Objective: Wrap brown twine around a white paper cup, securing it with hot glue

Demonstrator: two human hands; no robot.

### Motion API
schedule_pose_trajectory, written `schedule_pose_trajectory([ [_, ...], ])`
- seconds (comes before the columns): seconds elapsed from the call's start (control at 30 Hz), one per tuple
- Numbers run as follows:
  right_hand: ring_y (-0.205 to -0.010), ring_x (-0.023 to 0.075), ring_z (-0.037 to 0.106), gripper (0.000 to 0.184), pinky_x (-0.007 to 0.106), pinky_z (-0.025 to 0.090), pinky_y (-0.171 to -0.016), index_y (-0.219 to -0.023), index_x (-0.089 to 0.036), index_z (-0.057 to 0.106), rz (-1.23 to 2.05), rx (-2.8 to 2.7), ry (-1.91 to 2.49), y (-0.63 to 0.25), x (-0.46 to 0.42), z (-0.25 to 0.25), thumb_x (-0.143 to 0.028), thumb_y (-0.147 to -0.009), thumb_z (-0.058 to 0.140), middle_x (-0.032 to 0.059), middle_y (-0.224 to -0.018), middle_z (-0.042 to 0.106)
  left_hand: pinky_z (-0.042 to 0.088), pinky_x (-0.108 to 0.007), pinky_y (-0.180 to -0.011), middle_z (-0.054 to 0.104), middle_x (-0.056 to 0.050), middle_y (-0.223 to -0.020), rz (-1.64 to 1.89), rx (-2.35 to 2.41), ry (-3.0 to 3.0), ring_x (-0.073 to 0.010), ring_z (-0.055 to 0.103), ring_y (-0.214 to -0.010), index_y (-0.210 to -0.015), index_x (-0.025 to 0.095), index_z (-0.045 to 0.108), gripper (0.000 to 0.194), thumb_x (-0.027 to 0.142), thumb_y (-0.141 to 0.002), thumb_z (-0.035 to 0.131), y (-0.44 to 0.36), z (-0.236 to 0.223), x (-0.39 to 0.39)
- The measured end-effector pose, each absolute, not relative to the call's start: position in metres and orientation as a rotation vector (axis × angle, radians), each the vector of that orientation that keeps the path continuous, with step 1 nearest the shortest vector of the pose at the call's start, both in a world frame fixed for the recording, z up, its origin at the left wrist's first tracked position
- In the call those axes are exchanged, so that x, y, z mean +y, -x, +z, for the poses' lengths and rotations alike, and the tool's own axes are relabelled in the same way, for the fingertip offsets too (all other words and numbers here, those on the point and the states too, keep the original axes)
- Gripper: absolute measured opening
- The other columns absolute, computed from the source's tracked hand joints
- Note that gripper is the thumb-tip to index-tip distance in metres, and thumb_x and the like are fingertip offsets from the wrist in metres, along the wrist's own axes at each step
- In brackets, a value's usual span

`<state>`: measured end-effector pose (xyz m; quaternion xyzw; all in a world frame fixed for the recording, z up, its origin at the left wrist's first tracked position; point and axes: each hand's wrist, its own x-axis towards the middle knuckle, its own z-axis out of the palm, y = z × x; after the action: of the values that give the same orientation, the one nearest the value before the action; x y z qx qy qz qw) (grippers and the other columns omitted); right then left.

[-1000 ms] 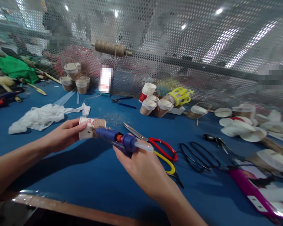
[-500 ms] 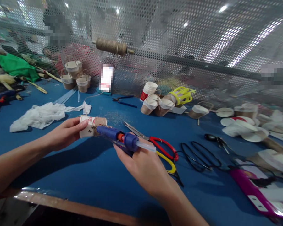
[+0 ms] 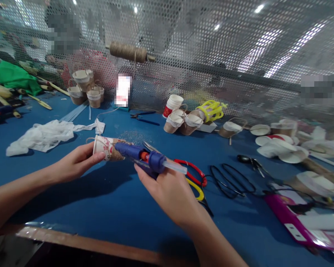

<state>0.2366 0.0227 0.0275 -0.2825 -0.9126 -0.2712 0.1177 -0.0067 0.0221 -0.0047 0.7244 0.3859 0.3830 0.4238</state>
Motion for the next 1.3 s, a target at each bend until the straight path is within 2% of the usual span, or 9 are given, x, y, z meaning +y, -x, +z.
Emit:
schedule_pose_trajectory([
  [0.17,-0.051,0.0193,0.058,0.045,0.03,0.043,-0.05,-0.096,-0.024,0.067,-0.595,-2.628,0.924,-0.239,0.023,0.025,-0.007,-0.076,0.031,0.0053,-0.055,0.064,0.04,-0.039,-0.092,0.059,-0.011,-0.106,0.895,1.068,-1.965,-0.0223,0.054,-0.098,-0.099,0.011,0.053,0.029,0.032,-0.087,0.039,0.009,-0.007,0.021],
  [0.3,-0.052,0.0181,0.057,0.033,0.029,0.044,-0.054,-0.093,-0.023,0.067,-0.273,-2.506,1.047,-0.238,0.022,0.026,-0.017,-0.08,0.037,0.004,-0.051,0.06,0.037,-0.036,-0.096,0.056,-0.01,-0.116,0.901,1.028,-1.992,-0.0206,0.051,-0.106,-0.109,0.013,0.05,0.03,0.03,-0.089,0.036,0.009,-0.006,0.021],
  [0.4,-0.059,0.0191,0.059,0.031,0.031,0.045,-0.058,-0.091,-0.023,0.067,-0.207,-2.474,1.025,-0.236,0.02,0.028,-0.021,-0.082,0.038,0.0049,-0.056,0.063,0.034,-0.031,-0.099,0.053,-0.007,-0.124,0.919,0.97,-1.941,-0.018,0.049,-0.112,-0.117,0.015,0.046,0.032,0.029,-0.09,0.035,0.009,-0.005,0.022],
  [0.63,-0.067,0.0187,0.061,0.031,0.03,0.046,-0.063,-0.094,-0.022,0.065,-0.376,-2.571,0.928,-0.23,0.017,0.035,-0.015,-0.082,0.038,0.005,-0.066,0.066,0.031,-0.03,-0.102,0.053,-0.006,-0.126,0.963,0.973,-1.826,-0.0194,0.046,-0.115,-0.119,0.013,0.048,0.038,0.034,-0.09,0.035,0.008,-0.001,0.024],
  [0.77,-0.061,0.0175,0.06,0.03,0.029,0.045,-0.06,-0.089,-0.02,0.066,-0.604,-2.586,0.736,-0.225,0.016,0.037,-0.009,-0.081,0.04,0.0045,-0.064,0.065,0.033,-0.034,-0.1,0.054,-0.007,-0.125,0.98,0.99,-1.78,-0.022,0.048,-0.114,-0.117,0.014,0.051,0.04,0.037,-0.089,0.036,0.009,-0.001,0.024],
  [0.93,-0.052,0.0167,0.057,0.042,0.027,0.043,-0.053,-0.083,-0.017,0.068,-0.991,-2.574,0.556,-0.223,0.015,0.039,0.0,-0.078,0.029,0.0046,-0.054,0.061,0.037,-0.037,-0.097,0.055,-0.008,-0.124,1.001,1.013,-1.684,-0.0226,0.05,-0.111,-0.115,0.015,0.052,0.038,0.038,-0.088,0.037,0.01,-0.008,0.028],
  [1.07,-0.05,0.0156,0.055,0.04,0.025,0.041,-0.05,-0.081,-0.017,0.068,-1.004,-2.579,0.582,-0.223,0.014,0.037,-0.003,-0.08,0.031,0.004,-0.053,0.059,0.04,-0.038,-0.094,0.055,-0.01,-0.122,1.022,1.016,-1.655,-0.0227,0.051,-0.11,-0.115,0.014,0.05,0.039,0.038,-0.088,0.037,0.01,-0.012,0.031],
  [1.3,-0.052,0.0164,0.056,0.043,0.027,0.042,-0.052,-0.094,-0.02,0.067,-0.813,-2.63,0.637,-0.234,0.018,0.032,0.0,-0.077,0.033,0.0043,-0.058,0.062,0.036,-0.033,-0.098,0.055,-0.008,-0.122,1.024,1.004,-1.903,-0.0204,0.051,-0.111,-0.117,0.014,0.049,0.037,0.035,-0.089,0.036,0.011,-0.006,0.026],
])
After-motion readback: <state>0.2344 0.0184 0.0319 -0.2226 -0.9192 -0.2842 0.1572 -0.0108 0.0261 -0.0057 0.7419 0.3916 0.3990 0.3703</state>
